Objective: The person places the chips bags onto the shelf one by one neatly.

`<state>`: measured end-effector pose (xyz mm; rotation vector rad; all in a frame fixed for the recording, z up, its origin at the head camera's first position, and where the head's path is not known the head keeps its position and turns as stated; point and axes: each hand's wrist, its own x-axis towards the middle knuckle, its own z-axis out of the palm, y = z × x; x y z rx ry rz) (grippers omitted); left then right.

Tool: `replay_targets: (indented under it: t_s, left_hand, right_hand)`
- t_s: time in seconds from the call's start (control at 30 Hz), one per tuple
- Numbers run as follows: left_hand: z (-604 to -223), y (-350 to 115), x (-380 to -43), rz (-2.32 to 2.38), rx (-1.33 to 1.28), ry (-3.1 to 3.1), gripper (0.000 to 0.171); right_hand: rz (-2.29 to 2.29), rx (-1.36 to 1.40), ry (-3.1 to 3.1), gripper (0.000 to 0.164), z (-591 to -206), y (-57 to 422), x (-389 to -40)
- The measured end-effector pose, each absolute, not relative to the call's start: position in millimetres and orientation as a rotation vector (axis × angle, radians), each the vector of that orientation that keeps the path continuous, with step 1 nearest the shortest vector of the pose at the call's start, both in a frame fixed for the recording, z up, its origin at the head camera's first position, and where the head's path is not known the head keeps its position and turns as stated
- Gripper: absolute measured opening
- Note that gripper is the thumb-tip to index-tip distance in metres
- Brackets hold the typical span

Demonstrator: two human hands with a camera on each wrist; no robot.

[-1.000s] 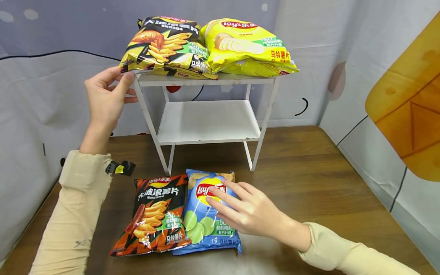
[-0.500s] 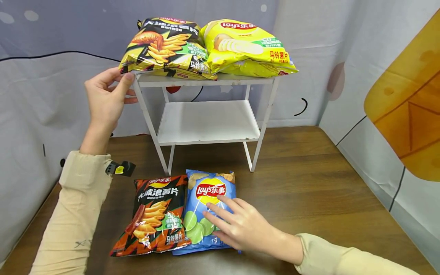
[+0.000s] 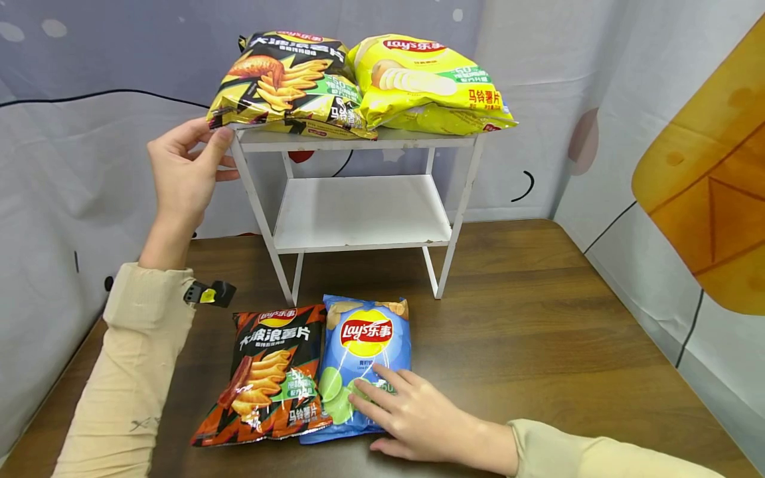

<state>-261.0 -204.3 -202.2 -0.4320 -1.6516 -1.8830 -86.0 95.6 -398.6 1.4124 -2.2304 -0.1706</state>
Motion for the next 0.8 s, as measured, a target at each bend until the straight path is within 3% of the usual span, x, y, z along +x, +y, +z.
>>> replay_targets:
  t_s: [0.8]
  left_hand:
    - [-202.4, -204.4, -261.4, -1.895, -0.436, -1.643, 0.012]
  right_hand:
    - [-0.193, 1.364, -2.197, 0.052, -405.6, 107.1, -84.8]
